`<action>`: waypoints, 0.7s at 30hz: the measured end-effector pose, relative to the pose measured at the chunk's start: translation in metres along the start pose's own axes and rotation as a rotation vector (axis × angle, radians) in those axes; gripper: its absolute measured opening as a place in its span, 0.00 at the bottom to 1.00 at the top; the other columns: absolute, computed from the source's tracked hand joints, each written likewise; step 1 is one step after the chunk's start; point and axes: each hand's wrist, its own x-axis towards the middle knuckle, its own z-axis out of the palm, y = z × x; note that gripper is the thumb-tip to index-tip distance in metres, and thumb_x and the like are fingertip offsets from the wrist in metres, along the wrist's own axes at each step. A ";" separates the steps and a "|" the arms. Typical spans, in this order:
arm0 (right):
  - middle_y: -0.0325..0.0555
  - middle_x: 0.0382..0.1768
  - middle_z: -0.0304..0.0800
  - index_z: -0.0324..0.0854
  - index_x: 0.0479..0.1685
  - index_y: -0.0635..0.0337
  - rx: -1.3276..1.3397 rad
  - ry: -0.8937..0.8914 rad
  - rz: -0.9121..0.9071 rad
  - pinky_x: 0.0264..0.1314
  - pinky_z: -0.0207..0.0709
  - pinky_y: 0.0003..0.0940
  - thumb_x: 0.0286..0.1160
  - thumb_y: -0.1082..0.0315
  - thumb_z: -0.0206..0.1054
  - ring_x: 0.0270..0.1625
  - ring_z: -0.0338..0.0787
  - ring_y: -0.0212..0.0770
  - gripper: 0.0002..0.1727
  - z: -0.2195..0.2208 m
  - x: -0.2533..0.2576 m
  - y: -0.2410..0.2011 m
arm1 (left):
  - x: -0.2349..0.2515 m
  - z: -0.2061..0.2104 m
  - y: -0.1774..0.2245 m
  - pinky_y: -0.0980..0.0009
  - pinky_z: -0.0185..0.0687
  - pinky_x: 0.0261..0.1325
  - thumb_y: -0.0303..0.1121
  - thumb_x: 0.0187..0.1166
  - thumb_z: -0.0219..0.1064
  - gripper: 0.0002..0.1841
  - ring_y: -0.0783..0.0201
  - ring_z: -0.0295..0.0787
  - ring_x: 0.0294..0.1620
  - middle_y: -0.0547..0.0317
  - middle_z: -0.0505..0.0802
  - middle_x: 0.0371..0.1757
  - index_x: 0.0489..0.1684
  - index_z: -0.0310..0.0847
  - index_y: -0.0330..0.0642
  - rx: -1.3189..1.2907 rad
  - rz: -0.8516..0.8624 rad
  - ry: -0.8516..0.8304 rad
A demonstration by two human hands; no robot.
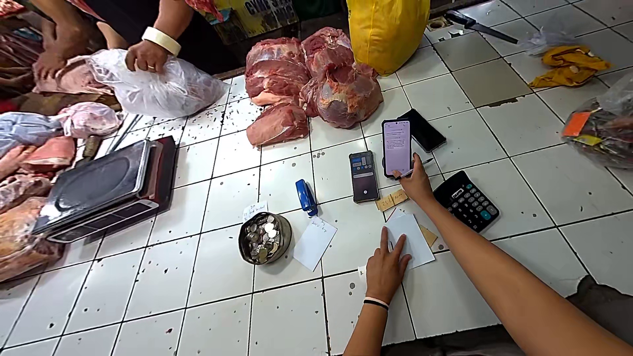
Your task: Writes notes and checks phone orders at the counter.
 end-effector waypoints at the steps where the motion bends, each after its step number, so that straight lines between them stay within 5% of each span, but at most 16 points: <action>1: 0.71 0.81 0.70 0.45 0.93 0.69 -0.011 0.004 -0.015 0.82 0.70 0.54 0.78 0.57 0.75 0.80 0.77 0.62 0.52 -0.001 -0.006 0.000 | 0.001 -0.001 0.002 0.52 0.85 0.33 0.53 0.83 0.63 0.26 0.43 0.94 0.40 0.37 0.67 0.89 0.79 0.81 0.60 0.009 -0.028 -0.014; 4: 0.71 0.84 0.66 0.46 0.92 0.71 -0.088 -0.035 -0.129 0.85 0.68 0.52 0.82 0.55 0.70 0.83 0.74 0.63 0.48 -0.007 -0.038 0.009 | 0.002 -0.002 0.008 0.52 0.85 0.36 0.55 0.84 0.61 0.29 0.43 0.94 0.43 0.37 0.64 0.91 0.84 0.75 0.60 0.029 -0.112 -0.049; 8: 0.66 0.83 0.72 0.66 0.85 0.70 -0.278 -0.146 -0.321 0.87 0.66 0.54 0.85 0.50 0.62 0.84 0.75 0.61 0.37 -0.023 -0.096 0.045 | 0.001 -0.003 0.011 0.51 0.86 0.36 0.53 0.84 0.62 0.34 0.44 0.95 0.42 0.41 0.70 0.89 0.87 0.70 0.45 -0.017 -0.139 0.024; 11: 0.63 0.77 0.80 0.78 0.77 0.65 -0.398 -0.099 -0.421 0.78 0.70 0.64 0.79 0.44 0.65 0.76 0.83 0.65 0.36 -0.032 -0.130 0.070 | -0.002 -0.007 0.006 0.50 0.88 0.38 0.45 0.84 0.64 0.34 0.45 0.96 0.43 0.46 0.78 0.84 0.86 0.68 0.35 -0.093 -0.085 0.069; 15: 0.61 0.75 0.83 0.84 0.67 0.62 -0.399 -0.101 -0.510 0.71 0.72 0.65 0.70 0.42 0.72 0.70 0.86 0.65 0.35 -0.037 -0.144 0.081 | -0.002 -0.011 0.004 0.50 0.87 0.41 0.44 0.82 0.67 0.33 0.47 0.96 0.45 0.53 0.79 0.84 0.87 0.69 0.41 -0.103 -0.045 -0.003; 18: 0.64 0.75 0.82 0.85 0.64 0.64 -0.343 -0.076 -0.580 0.75 0.73 0.63 0.79 0.46 0.67 0.74 0.84 0.66 0.29 -0.038 -0.124 0.067 | -0.003 -0.003 0.001 0.50 0.87 0.38 0.45 0.81 0.67 0.27 0.46 0.95 0.43 0.51 0.78 0.85 0.80 0.79 0.49 -0.060 -0.015 0.022; 21: 0.66 0.81 0.75 0.83 0.67 0.65 -0.402 -0.088 -0.596 0.84 0.63 0.64 0.85 0.47 0.61 0.84 0.73 0.67 0.29 -0.036 -0.083 0.040 | -0.007 0.010 0.000 0.54 0.84 0.32 0.45 0.83 0.63 0.24 0.48 0.94 0.36 0.52 0.81 0.83 0.75 0.84 0.51 0.029 0.022 0.126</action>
